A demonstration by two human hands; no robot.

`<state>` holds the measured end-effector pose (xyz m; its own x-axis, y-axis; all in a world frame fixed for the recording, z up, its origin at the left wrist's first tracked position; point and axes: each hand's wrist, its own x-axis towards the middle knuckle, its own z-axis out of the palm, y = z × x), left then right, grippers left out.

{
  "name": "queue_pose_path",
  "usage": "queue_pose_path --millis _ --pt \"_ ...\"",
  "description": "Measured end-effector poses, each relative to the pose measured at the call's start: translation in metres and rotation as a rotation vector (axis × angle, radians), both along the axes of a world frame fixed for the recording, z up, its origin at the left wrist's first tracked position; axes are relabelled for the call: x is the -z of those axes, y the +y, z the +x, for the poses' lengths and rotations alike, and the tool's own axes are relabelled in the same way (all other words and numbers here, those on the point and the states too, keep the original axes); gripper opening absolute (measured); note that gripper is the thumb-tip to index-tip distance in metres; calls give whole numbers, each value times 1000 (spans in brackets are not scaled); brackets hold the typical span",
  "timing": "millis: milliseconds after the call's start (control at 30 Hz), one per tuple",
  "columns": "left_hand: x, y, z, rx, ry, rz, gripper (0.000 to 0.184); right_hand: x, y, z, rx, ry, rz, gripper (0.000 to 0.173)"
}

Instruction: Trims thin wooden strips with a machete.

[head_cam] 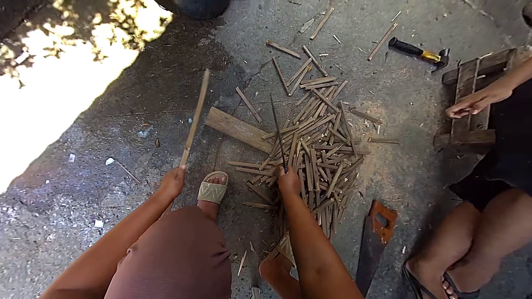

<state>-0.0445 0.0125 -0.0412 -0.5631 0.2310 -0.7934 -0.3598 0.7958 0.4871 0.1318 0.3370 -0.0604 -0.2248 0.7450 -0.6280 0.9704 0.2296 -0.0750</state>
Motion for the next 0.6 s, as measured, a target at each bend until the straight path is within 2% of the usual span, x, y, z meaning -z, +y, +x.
queue_pose_path --millis 100,167,300,367,467,600 --pt "11 38 -6 305 -42 -2 56 -2 -6 12 126 48 8 47" --pt "23 64 -6 454 -59 33 56 0 -12 27 132 92 32 49" --pt "65 82 -7 416 -34 133 48 -1 -32 48 91 145 77 48" --pt "85 67 -13 403 102 141 59 0 -37 54 109 148 72 48" --pt "86 24 -18 482 278 -70 66 2 -36 56 105 122 43 48" --pt "78 -49 -1 592 306 -313 75 7 -36 57 58 146 17 47"
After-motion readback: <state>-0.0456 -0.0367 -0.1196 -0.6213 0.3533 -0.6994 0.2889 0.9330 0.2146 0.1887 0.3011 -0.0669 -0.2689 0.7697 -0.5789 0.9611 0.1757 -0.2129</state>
